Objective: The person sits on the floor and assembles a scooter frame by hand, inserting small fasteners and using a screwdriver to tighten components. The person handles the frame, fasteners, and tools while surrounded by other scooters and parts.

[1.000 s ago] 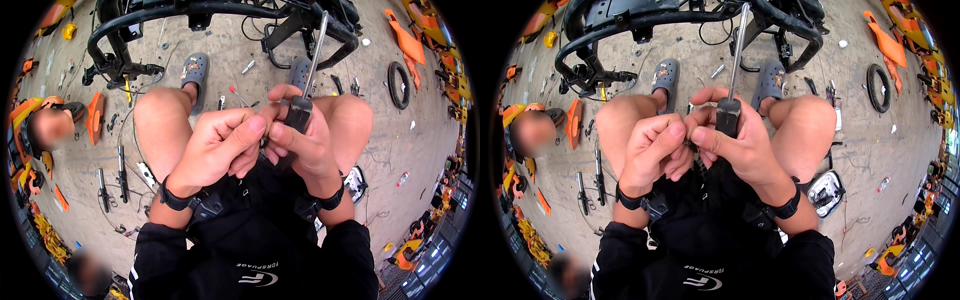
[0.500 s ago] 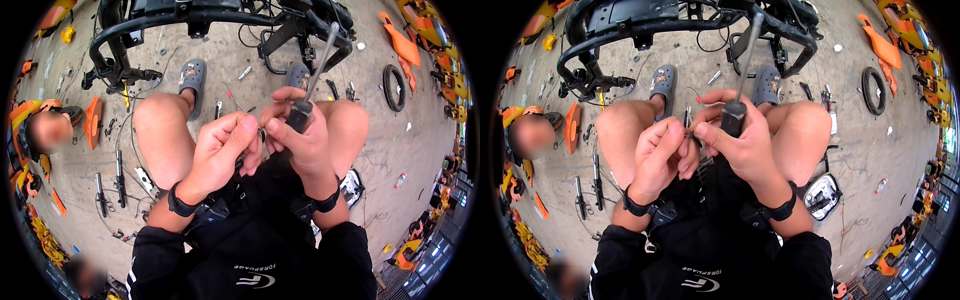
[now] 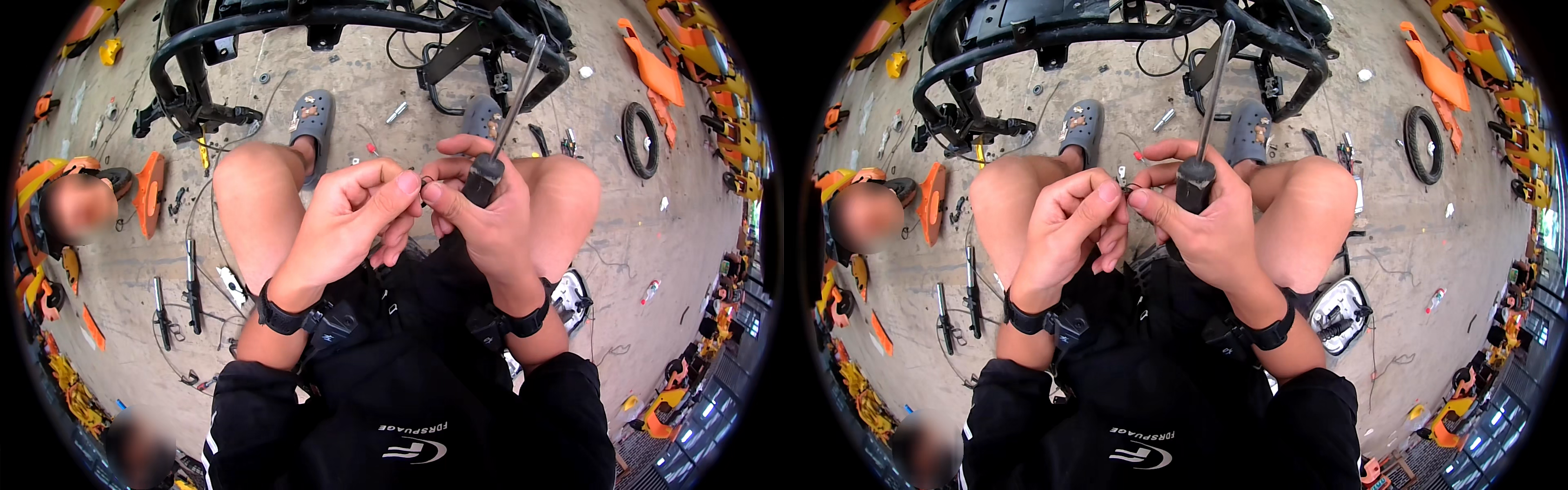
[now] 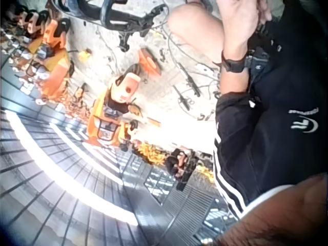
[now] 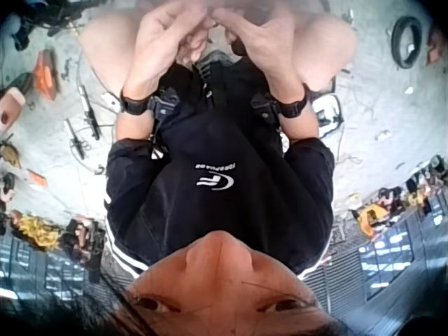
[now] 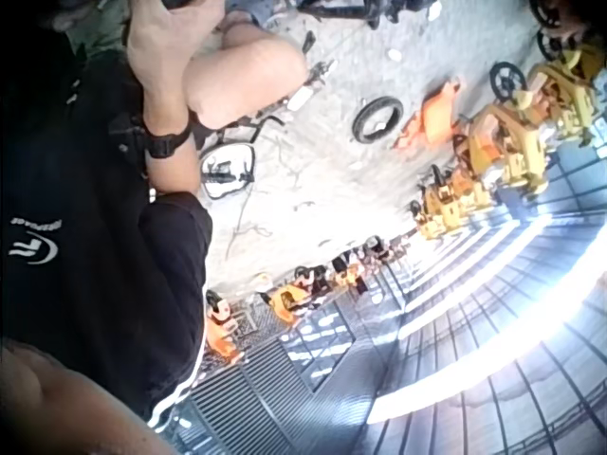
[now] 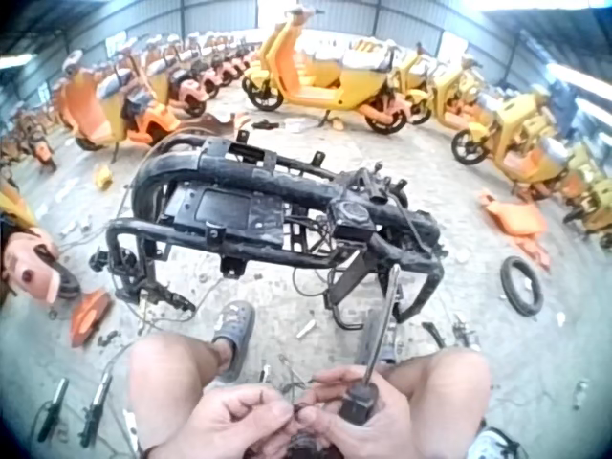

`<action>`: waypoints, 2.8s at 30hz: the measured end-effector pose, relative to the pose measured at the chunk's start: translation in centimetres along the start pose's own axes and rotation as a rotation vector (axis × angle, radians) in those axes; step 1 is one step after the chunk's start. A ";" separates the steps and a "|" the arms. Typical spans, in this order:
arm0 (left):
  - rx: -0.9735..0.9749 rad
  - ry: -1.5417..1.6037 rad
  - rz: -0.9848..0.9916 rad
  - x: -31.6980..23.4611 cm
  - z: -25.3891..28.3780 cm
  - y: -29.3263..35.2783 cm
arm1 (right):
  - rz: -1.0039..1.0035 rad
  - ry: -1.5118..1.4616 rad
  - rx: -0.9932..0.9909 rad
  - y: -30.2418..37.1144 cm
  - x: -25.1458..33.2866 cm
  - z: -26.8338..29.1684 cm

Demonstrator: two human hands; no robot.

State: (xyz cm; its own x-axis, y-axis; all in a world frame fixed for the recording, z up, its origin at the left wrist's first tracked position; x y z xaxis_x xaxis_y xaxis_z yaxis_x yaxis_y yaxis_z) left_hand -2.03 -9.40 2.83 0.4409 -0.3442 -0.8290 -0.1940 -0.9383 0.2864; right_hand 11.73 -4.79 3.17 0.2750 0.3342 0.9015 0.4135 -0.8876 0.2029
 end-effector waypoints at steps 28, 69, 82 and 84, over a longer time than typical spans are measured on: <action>-0.249 -0.575 -0.464 -1.5 -0.1 0.5 | -0.179 -0.266 -0.090 -0.3 -1.0 1.3; -0.091 -0.289 -0.291 1.1 -2.1 -1.5 | -0.602 1.078 -0.960 25.1 -23.1 41.3; 0.042 -0.155 -0.300 0.2 -3.4 -0.4 | -0.065 0.188 -0.103 9.3 6.5 3.6; 0.025 -0.136 -0.317 0.1 -3.4 -0.2 | 0.076 0.409 -0.007 5.3 4.3 1.7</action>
State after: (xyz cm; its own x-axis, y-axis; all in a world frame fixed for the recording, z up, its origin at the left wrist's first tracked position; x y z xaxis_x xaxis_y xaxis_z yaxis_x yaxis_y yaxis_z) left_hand 0.99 -9.38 4.31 0.3621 -0.0265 -0.9318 -0.0884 -0.9961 -0.0060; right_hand 16.63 -7.54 7.48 -0.0635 0.1151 0.9913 0.3988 -0.9077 0.1309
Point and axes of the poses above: each hand's wrist, its own y-axis away from the middle knuckle, its own z-axis out of the back of the hand, x = y × z, the point moved 5 cm from there along -y, towards the middle knuckle, and after that the axes turned 4 degrees about -y, right-handed, at the moved point
